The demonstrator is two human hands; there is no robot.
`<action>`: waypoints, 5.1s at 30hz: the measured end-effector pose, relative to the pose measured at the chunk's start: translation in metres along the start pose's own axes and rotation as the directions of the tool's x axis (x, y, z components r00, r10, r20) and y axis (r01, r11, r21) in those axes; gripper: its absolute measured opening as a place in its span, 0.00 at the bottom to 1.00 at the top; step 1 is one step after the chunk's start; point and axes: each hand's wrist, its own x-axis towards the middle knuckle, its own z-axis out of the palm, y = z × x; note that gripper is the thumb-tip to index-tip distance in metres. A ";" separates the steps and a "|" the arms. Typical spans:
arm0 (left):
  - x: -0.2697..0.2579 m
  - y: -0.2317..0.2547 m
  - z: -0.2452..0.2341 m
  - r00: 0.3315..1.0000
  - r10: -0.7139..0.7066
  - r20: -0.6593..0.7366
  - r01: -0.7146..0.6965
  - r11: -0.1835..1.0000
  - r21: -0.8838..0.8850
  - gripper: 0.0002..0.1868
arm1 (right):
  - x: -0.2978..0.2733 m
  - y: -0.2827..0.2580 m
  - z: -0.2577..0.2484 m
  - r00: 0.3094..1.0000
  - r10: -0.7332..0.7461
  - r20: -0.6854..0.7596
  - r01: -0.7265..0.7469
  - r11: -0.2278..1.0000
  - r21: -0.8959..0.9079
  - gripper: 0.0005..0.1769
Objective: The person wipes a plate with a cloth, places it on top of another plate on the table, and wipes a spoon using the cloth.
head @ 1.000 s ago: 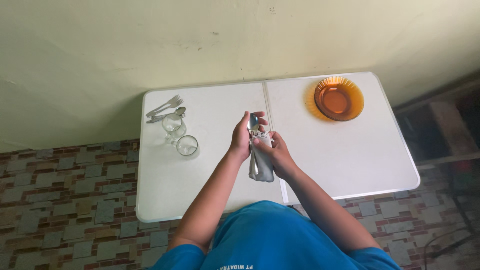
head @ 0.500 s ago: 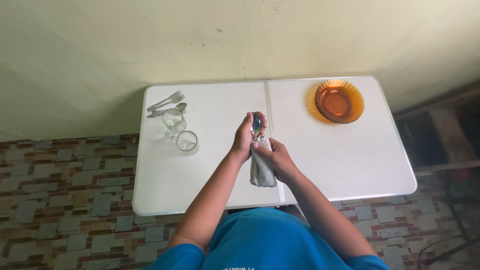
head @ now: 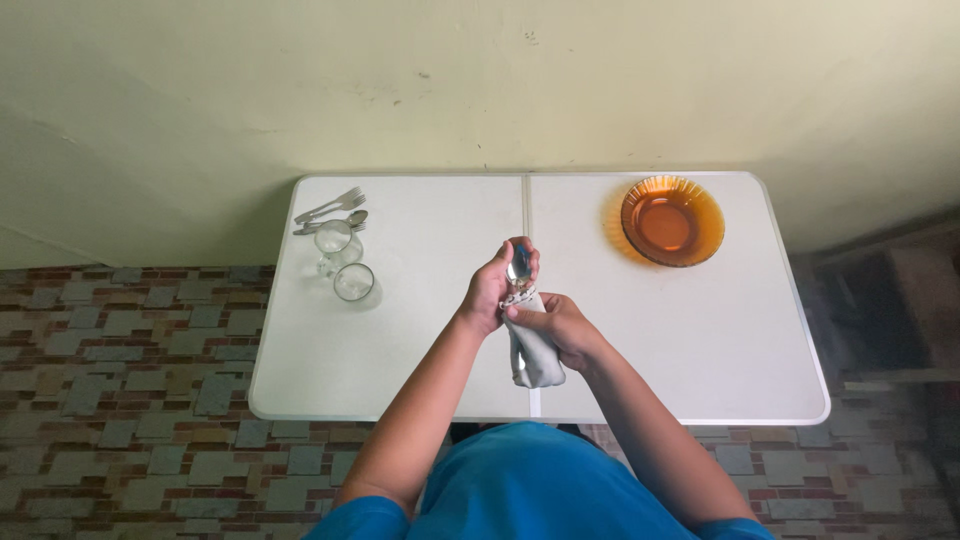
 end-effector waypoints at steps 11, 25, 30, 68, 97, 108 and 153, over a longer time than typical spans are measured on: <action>0.030 -0.051 0.023 0.982 0.140 -0.127 -0.146 0.989 -0.039 0.20 | -0.025 -0.012 -0.067 0.991 0.035 0.126 -0.027 0.998 -0.064 0.16; 0.030 -0.070 0.044 0.936 0.127 -0.329 -0.149 0.988 -0.045 0.18 | -0.031 -0.027 -0.085 0.988 0.060 0.145 -0.053 0.997 -0.047 0.15; 0.032 -0.056 0.037 0.929 0.161 -0.333 -0.166 0.986 0.012 0.15 | -0.027 -0.026 -0.077 0.987 0.043 0.156 -0.032 0.997 -0.070 0.16; 0.017 0.041 -0.020 0.955 -0.077 -0.288 0.097 0.994 0.056 0.26 | 0.046 -0.017 0.023 0.997 -0.054 -0.056 0.051 0.997 -0.064 0.18; 0.021 0.009 -0.020 0.967 -0.087 -0.240 0.117 0.987 0.110 0.31 | 0.031 -0.019 0.003 0.997 -0.074 -0.019 0.075 0.997 0.029 0.18; 0.027 0.006 -0.016 0.957 -0.036 -0.287 0.060 0.995 0.076 0.29 | 0.025 -0.019 -0.001 0.999 -0.044 -0.012 0.043 0.997 -0.071 0.17; 0.035 0.002 -0.036 0.954 0.053 -0.294 0.002 0.983 0.185 0.30 | 0.032 0.004 -0.001 0.996 -0.072 -0.044 0.069 0.995 -0.073 0.17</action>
